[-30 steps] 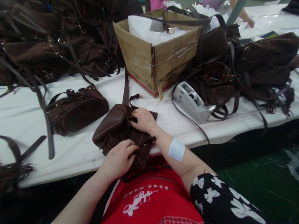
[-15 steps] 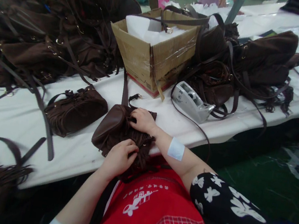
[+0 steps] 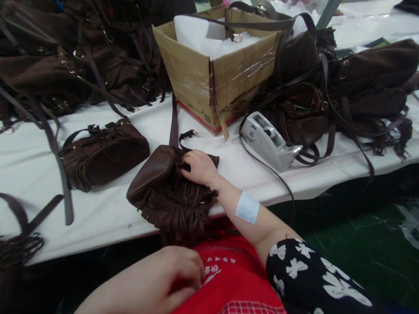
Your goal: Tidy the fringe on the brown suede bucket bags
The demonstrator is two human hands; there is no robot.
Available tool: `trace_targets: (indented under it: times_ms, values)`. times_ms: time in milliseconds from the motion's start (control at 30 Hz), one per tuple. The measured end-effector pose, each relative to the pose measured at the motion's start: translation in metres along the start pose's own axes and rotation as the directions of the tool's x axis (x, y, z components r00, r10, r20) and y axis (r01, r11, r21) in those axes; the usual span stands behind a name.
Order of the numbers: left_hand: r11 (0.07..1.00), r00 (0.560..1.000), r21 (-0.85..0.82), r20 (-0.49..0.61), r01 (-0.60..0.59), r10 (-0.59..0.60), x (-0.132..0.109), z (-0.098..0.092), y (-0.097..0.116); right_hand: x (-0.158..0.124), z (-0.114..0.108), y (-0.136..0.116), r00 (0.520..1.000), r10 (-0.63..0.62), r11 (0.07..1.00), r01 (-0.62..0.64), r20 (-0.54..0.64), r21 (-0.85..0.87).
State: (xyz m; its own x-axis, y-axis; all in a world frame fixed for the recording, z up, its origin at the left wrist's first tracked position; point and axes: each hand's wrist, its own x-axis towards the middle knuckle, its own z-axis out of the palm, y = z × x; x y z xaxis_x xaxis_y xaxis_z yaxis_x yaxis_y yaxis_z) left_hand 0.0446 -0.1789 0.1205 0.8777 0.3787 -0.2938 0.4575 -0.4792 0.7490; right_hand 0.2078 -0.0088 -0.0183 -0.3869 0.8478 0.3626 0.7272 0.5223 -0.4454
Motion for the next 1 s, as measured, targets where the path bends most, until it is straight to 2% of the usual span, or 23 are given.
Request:
trace_targets:
  times_ms: [33, 67, 133, 200, 300, 367, 567, 1000]
  values:
    - [1.0, 1.0, 0.015, -0.028, 0.001, -0.001, 0.001, -0.001, -0.001, 0.0, 0.0, 0.0, 1.0, 0.006, 1.0, -0.006, 0.007, -0.005]
    - [0.997, 0.994, 0.067, -0.108, 0.034, -0.027, 0.004, -0.001, -0.007, 0.0, -0.001, -0.001, 1.0, 0.012, 1.0, -0.012, 0.013, -0.008]
    - [0.957, 0.938, 0.231, -0.336, 0.176, -0.091, 0.013, -0.001, -0.029, 0.0, -0.001, -0.002, 1.0, 0.022, 1.0, -0.022, 0.015, -0.01]
    - [0.885, 0.882, 0.36, -0.459, 0.294, -0.106, 0.023, -0.001, -0.056, 0.0, -0.002, -0.002, 1.0, 0.023, 1.0, -0.023, 0.009, -0.009]
    - [0.858, 0.888, 0.412, -0.449, 0.309, -0.104, 0.032, -0.003, -0.085, 0.0, -0.003, -0.003, 1.0, 0.008, 1.0, -0.008, -0.001, -0.011]
    - [0.869, 0.901, 0.403, -0.421, 0.286, -0.102, 0.034, -0.004, -0.092, -0.001, -0.003, -0.003, 1.0, 0.003, 1.0, -0.003, -0.003, -0.015]
    - [0.874, 0.911, 0.386, -0.388, 0.295, -0.136, 0.037, -0.007, -0.09, 0.0, -0.002, -0.003, 1.0, 0.011, 1.0, -0.011, -0.002, -0.026]
    - [0.893, 0.888, 0.341, -0.443, 0.293, -0.122, 0.039, -0.004, -0.095, -0.001, -0.003, -0.002, 1.0, 0.022, 1.0, -0.022, -0.005, 0.017]
